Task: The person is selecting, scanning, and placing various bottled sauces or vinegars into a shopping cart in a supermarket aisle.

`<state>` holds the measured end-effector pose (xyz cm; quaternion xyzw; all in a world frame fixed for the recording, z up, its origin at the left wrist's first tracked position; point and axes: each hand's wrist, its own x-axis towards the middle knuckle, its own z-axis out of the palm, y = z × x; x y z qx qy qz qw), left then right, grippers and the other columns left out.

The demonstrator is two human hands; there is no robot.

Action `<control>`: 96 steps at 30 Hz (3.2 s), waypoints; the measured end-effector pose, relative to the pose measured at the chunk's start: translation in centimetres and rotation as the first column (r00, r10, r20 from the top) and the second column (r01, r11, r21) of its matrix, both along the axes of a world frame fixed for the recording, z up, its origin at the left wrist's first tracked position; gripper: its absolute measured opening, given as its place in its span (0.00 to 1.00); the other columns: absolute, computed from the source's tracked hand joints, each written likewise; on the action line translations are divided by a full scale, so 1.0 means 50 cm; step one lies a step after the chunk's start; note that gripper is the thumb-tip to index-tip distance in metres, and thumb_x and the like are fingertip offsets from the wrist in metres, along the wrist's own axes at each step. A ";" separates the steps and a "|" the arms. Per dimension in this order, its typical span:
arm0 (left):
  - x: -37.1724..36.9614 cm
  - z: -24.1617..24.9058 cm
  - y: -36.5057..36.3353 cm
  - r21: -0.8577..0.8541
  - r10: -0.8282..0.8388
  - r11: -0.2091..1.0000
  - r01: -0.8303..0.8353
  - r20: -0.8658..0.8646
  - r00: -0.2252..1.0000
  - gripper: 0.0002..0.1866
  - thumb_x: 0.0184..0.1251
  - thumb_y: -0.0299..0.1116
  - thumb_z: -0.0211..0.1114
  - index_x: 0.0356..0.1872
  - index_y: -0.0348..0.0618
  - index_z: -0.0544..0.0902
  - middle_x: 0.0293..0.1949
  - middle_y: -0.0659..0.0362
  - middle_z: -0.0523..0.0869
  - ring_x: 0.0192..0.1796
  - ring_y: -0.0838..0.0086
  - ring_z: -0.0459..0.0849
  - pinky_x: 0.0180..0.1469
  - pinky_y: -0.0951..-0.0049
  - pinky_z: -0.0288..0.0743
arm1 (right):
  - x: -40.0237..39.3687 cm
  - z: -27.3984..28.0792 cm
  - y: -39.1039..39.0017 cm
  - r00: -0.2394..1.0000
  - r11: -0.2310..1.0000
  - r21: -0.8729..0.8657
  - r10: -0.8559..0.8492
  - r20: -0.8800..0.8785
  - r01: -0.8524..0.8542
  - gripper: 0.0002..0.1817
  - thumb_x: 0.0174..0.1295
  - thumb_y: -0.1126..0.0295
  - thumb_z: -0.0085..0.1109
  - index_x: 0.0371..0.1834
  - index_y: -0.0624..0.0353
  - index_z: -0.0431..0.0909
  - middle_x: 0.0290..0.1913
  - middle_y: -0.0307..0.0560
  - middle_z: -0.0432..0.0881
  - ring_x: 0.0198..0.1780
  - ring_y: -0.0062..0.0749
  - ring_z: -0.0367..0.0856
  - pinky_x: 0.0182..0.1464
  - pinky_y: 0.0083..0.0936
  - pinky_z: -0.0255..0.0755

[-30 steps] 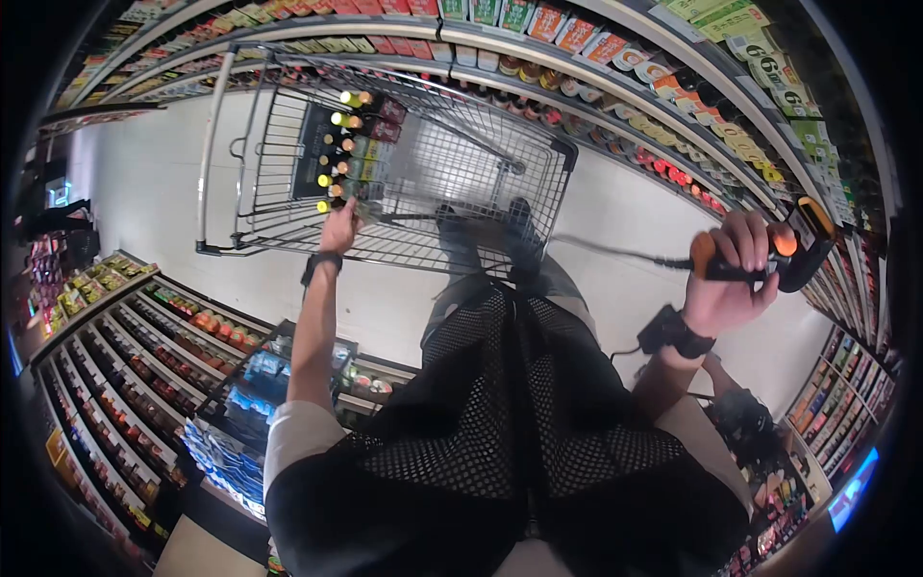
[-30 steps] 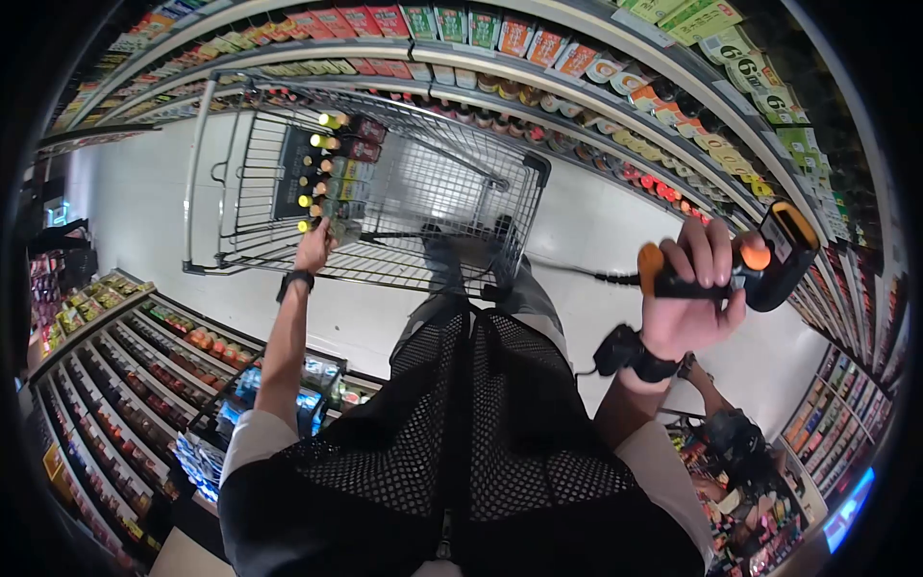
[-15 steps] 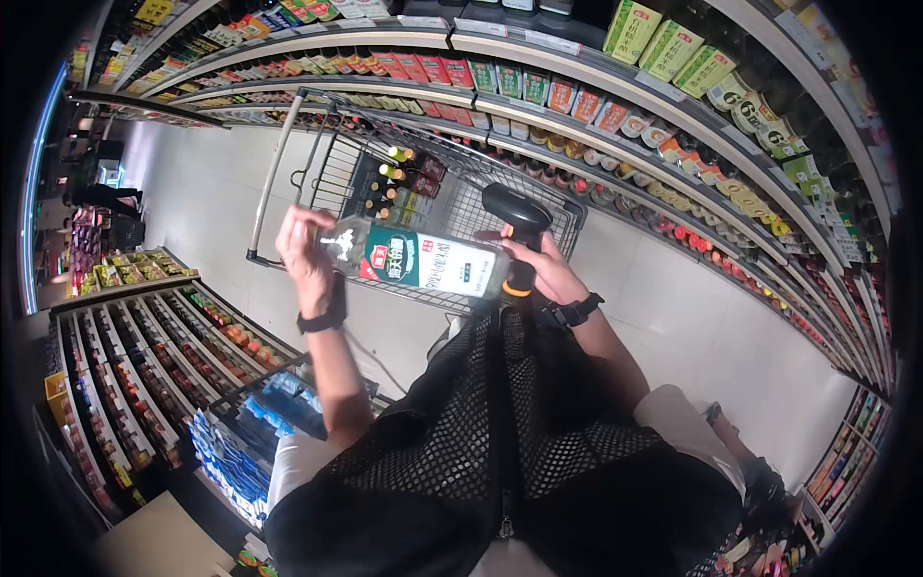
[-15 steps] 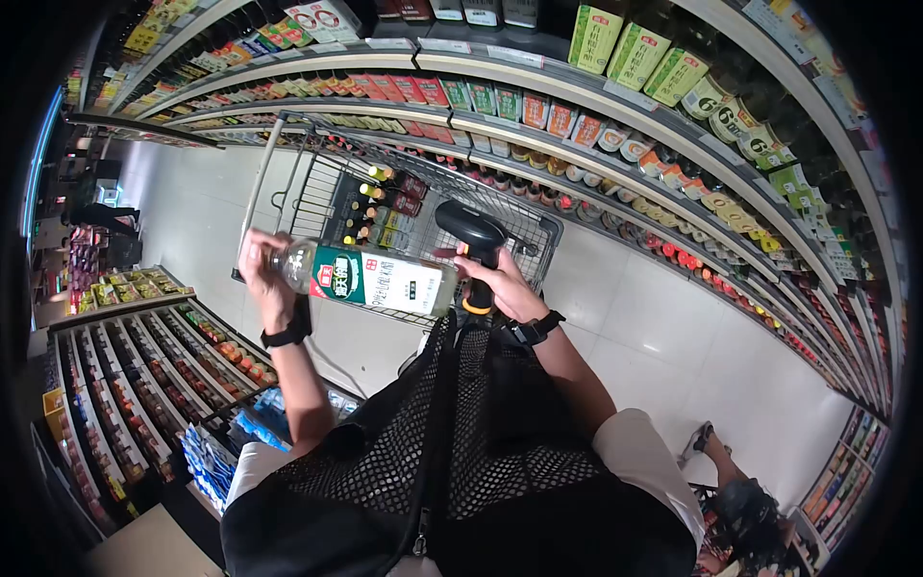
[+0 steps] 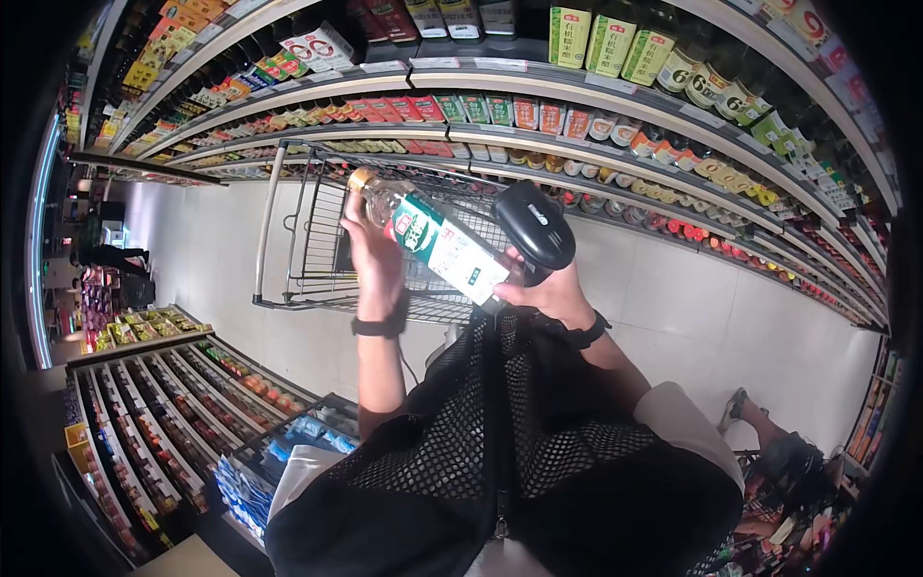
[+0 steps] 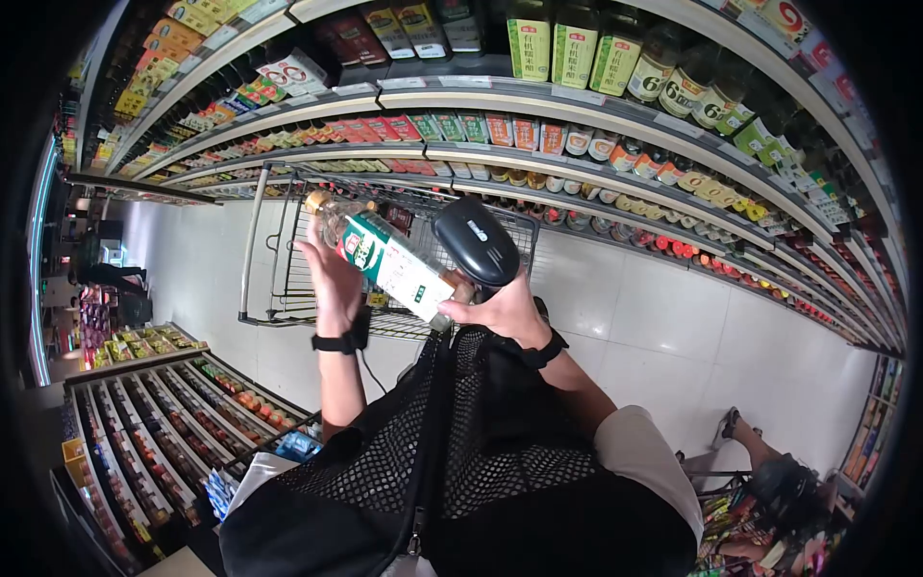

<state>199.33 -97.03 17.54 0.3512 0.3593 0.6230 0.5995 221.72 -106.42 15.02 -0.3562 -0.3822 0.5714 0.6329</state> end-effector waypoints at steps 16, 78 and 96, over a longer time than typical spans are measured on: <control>0.042 -0.022 -0.098 0.001 -0.359 0.923 0.384 0.354 0.864 0.39 0.68 0.63 0.56 0.73 0.54 0.58 0.39 0.58 0.76 0.37 0.68 0.81 0.40 0.60 0.79 | -0.017 0.029 -0.022 0.971 0.985 -0.007 0.174 0.166 -0.175 0.12 0.59 0.76 0.68 0.45 0.68 0.82 0.39 0.47 0.89 0.39 0.24 0.86 0.44 0.27 0.81; 0.041 -0.017 -0.123 -0.325 -0.416 0.748 0.579 0.450 0.790 0.37 0.73 0.67 0.39 0.62 0.47 0.74 0.34 0.49 0.84 0.34 0.61 0.85 0.37 0.58 0.82 | -0.022 0.039 -0.039 0.953 0.979 -0.058 0.204 0.223 -0.196 0.11 0.60 0.81 0.63 0.46 0.69 0.80 0.39 0.44 0.87 0.38 0.21 0.85 0.42 0.22 0.80; 0.042 -0.056 -0.110 -0.331 -0.347 0.770 0.545 0.498 0.794 0.23 0.66 0.50 0.60 0.42 0.36 0.77 0.37 0.51 0.83 0.40 0.59 0.86 0.43 0.60 0.83 | -0.016 -0.005 -0.035 0.989 0.986 -0.147 0.098 0.107 -0.081 0.09 0.64 0.79 0.61 0.45 0.70 0.78 0.37 0.46 0.85 0.37 0.31 0.88 0.32 0.19 0.78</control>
